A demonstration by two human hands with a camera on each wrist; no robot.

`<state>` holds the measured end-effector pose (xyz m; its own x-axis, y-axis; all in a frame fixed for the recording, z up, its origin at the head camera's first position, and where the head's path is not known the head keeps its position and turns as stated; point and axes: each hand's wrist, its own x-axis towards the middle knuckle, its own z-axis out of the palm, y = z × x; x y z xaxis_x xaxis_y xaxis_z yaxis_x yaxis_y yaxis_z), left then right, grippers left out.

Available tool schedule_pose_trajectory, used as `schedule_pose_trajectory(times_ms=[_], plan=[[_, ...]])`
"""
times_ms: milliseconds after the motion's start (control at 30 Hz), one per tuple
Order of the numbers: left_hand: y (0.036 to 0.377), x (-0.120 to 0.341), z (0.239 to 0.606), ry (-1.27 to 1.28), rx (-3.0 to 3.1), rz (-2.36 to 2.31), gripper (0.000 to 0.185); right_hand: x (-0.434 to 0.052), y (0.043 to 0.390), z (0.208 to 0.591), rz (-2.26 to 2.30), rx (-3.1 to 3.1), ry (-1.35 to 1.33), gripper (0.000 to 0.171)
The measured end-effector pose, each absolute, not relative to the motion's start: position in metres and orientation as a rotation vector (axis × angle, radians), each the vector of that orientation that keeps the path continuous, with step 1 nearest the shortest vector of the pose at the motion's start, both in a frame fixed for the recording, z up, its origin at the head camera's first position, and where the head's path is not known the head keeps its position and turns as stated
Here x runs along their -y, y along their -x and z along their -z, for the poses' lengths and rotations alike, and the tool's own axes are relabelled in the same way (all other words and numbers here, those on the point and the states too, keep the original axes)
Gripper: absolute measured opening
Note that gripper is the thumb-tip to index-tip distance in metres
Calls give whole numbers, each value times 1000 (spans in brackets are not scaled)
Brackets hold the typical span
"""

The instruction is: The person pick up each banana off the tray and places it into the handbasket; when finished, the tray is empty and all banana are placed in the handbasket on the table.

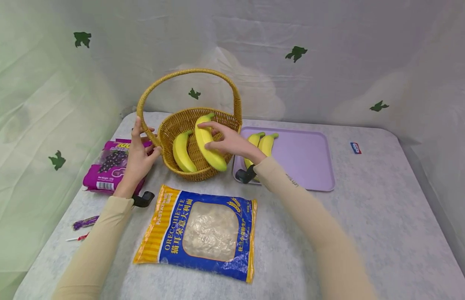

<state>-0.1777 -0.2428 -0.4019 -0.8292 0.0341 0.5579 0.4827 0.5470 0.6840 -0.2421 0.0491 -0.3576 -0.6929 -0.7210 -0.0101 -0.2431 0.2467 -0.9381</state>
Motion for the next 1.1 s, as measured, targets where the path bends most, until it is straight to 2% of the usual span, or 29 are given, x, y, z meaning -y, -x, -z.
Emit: schedule_pose_trajectory(times_ms=[467, 1100], plan=[[178, 242, 402, 408, 2323, 1202, 103, -6, 260, 373, 1424, -2217, 820, 56], [177, 243, 402, 391, 2334, 1197, 100, 30, 259, 397, 977, -2356, 895, 58]])
